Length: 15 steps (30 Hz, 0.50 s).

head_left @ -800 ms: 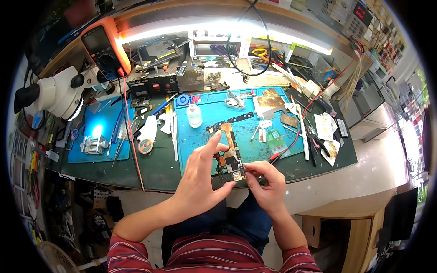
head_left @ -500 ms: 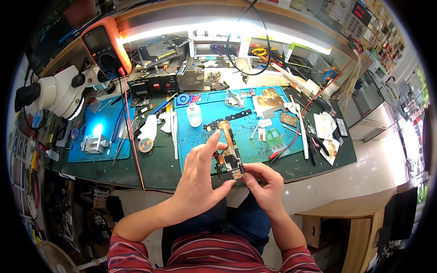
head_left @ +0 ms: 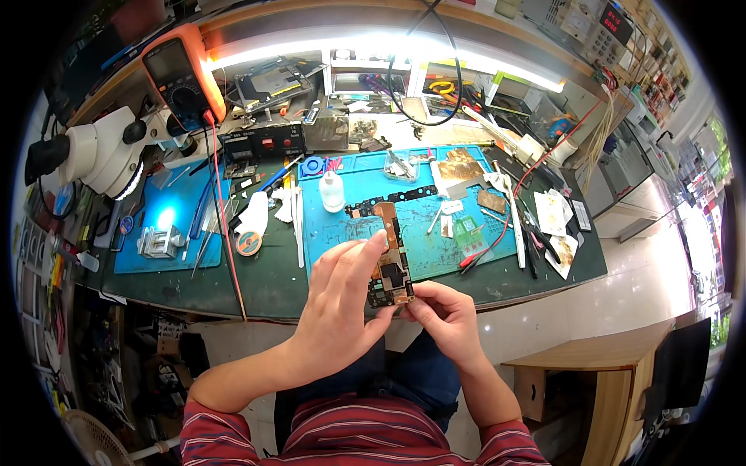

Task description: The person works on a disassembled mobile device, using a multimeter to test the motherboard and applying flux with a brush. They then reassemble the device by connecting the battery and other internal components.

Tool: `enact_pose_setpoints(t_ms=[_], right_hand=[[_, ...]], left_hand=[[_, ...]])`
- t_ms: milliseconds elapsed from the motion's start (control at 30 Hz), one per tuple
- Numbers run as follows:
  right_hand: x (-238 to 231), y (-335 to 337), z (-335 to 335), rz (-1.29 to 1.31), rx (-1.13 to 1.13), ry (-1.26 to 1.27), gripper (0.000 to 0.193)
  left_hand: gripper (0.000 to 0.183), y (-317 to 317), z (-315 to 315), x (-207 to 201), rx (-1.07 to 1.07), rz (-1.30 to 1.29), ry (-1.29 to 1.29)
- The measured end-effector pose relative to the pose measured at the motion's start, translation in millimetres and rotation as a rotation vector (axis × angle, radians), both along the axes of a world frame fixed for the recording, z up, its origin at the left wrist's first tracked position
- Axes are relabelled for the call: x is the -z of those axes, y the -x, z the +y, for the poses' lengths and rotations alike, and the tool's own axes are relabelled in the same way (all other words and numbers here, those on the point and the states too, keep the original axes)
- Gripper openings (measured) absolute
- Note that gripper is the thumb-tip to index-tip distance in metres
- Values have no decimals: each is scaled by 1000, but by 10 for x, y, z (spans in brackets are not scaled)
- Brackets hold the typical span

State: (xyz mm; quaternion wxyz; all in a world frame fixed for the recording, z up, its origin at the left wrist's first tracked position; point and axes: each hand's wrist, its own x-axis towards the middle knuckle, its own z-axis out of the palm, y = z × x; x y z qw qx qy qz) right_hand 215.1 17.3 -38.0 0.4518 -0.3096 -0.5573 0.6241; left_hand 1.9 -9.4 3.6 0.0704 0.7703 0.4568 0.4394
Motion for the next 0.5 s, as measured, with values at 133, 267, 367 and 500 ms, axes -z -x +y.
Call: enact_pose_setpoints(t_ms=[133, 267, 367, 500], right_hand=[[-23, -34, 36, -180, 74, -157, 19], [-87, -134, 199, -432, 377, -442, 20], [-66, -282, 376, -521, 532, -586, 20], [-21, -462, 545, -566, 649, -675, 22]], left_hand=[[107, 38, 11, -52, -2, 0, 36], [109, 117, 177, -46, -18, 29, 106], [110, 206, 389, 120, -2, 49, 198], [113, 276, 576, 270, 37, 91, 312]])
